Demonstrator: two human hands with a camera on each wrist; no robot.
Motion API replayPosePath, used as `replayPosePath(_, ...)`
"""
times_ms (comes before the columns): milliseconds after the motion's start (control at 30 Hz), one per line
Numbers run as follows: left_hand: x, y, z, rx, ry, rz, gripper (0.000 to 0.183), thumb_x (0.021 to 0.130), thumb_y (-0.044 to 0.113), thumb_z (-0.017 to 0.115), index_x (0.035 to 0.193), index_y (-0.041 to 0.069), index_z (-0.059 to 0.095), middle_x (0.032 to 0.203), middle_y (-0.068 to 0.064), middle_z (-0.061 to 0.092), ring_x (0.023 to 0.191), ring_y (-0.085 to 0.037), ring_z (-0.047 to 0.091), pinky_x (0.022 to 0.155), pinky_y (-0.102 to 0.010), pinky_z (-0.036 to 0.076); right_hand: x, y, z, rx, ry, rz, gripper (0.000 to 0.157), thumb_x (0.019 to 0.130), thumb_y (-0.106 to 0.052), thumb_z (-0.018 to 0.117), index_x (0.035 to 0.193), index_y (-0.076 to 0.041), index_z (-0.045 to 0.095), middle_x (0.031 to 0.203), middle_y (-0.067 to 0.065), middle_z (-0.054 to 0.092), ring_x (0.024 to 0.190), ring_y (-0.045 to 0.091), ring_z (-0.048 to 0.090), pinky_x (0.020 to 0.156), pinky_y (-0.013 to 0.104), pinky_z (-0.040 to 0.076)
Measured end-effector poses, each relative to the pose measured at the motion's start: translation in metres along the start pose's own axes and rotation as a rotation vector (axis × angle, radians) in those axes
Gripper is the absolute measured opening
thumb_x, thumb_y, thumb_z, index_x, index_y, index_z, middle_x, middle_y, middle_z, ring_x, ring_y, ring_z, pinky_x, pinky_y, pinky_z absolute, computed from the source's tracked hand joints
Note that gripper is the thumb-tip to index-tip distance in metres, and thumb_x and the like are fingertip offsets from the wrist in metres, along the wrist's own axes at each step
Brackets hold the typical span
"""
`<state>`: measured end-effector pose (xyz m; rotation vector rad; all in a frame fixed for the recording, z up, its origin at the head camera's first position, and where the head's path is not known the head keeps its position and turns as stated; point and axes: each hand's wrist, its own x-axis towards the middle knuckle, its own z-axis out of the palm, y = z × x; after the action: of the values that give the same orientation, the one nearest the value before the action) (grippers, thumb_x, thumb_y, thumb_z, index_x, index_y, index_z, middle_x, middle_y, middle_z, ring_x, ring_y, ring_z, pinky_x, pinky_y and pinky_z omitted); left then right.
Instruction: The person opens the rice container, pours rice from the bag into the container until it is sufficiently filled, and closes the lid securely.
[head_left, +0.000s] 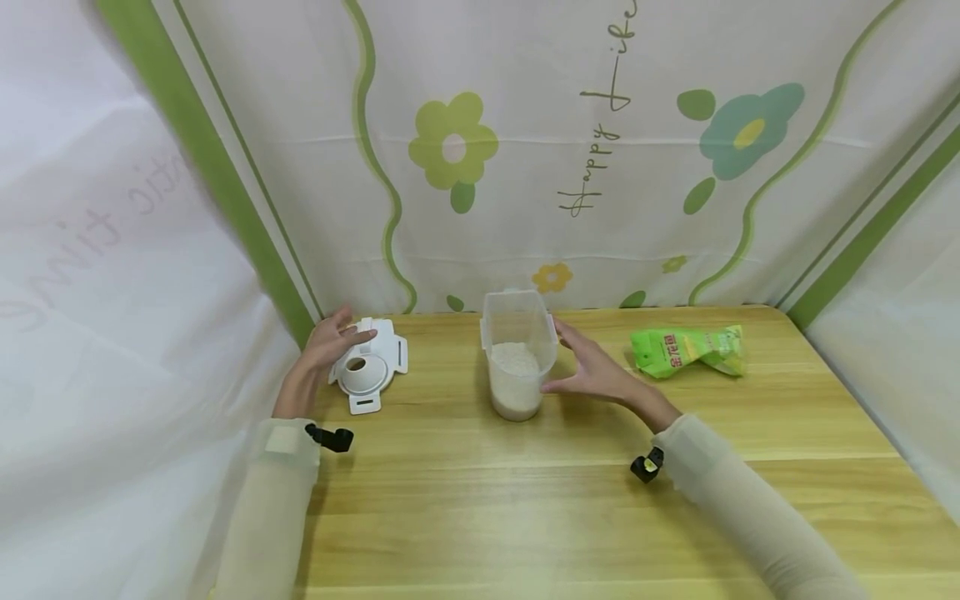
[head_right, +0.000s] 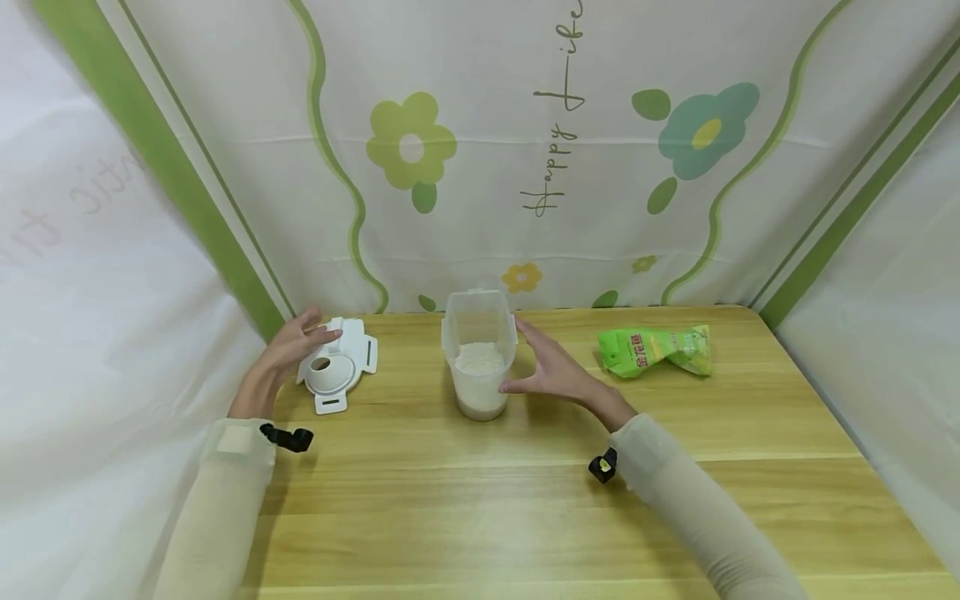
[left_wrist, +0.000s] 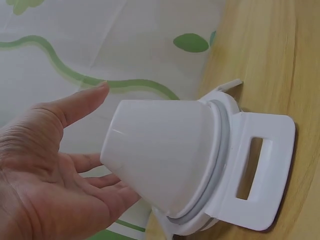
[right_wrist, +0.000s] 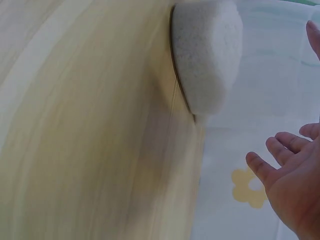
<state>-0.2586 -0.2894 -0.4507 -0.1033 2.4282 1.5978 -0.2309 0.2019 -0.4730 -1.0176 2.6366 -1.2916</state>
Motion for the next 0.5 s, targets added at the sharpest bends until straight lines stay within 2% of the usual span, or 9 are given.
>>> replayPosePath(100,0.004,-0.004,0.000,-0.027,-0.002,-0.006,0.097,0.102,0.023,0.073,0.170,0.002,0.006,0.176,-0.022,0.010,0.160,-0.042,0.022,0.129,-0.053,0.023,0.002,0.001,0.005,0.042,0.014,-0.033,0.127,0.075,-0.027,0.099,0.171,-0.009,0.016,0.173,0.018,0.027,0.156,0.038,0.033,0.121,0.059,0.036)
replayPosePath(233,0.008,-0.008,0.002,-0.073,-0.027,-0.006,0.098,0.101,0.015,0.072,0.169,-0.001,0.003,0.174,-0.027,0.012,0.159,-0.043,0.022,0.128,-0.051,0.025,0.005,0.000,0.011,0.090,0.029,-0.068,0.127,0.075,-0.022,0.099,0.170,-0.005,0.017,0.171,0.024,0.029,0.153,0.041,0.037,0.119,0.062,0.037)
replayPosePath(367,0.011,-0.011,0.004,-0.110,-0.054,-0.001,0.098,0.102,0.008,0.070,0.168,-0.003,-0.002,0.174,-0.029,0.011,0.160,-0.044,0.019,0.128,-0.051,0.026,0.005,-0.002,0.016,0.108,0.034,-0.054,0.132,0.075,-0.021,0.099,0.171,-0.008,0.010,0.173,0.024,0.024,0.153,0.043,0.037,0.119,0.062,0.036)
replayPosePath(500,0.015,-0.013,0.004,-0.110,-0.067,0.000,0.098,0.101,0.003,0.069,0.167,-0.005,-0.003,0.173,-0.031,0.012,0.159,-0.045,0.022,0.126,-0.052,0.030,0.002,-0.003,0.020,0.119,0.022,-0.019,0.136,0.076,-0.021,0.099,0.172,-0.015,0.003,0.174,0.022,0.021,0.154,0.042,0.035,0.121,0.061,0.035)
